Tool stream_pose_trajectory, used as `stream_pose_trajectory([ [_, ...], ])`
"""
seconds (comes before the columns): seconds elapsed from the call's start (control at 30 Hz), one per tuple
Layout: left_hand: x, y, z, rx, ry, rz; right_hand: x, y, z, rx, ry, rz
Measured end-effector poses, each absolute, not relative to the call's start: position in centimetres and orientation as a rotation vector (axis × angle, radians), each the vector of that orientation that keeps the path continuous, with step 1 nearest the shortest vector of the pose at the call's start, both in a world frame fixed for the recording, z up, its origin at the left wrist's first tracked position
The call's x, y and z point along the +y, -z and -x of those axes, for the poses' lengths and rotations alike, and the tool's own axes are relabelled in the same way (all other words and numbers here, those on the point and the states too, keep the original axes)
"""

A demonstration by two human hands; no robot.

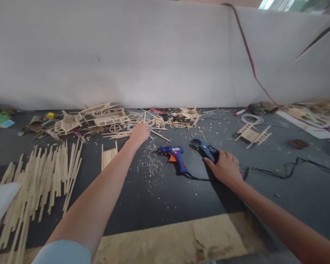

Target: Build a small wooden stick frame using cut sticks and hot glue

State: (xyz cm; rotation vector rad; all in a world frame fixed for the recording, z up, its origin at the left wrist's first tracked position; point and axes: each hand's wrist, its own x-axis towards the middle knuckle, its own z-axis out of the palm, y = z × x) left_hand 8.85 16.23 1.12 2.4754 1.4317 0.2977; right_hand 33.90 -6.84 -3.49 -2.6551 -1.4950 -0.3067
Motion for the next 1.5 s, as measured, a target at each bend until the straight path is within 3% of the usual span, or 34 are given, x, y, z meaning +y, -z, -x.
stream_pose_trajectory([
  [0.7, 20.6, 0.7, -12.8, 1.517, -0.008, -2.531, -7.1, 3.6, -33.1, -1.425, 0.325, 2.541],
  [1.5, 13.4, -2.3, -9.0, 1.473, -0.586, -2.182, -6.9, 3.3, -33.0, -1.382, 0.258, 2.506],
])
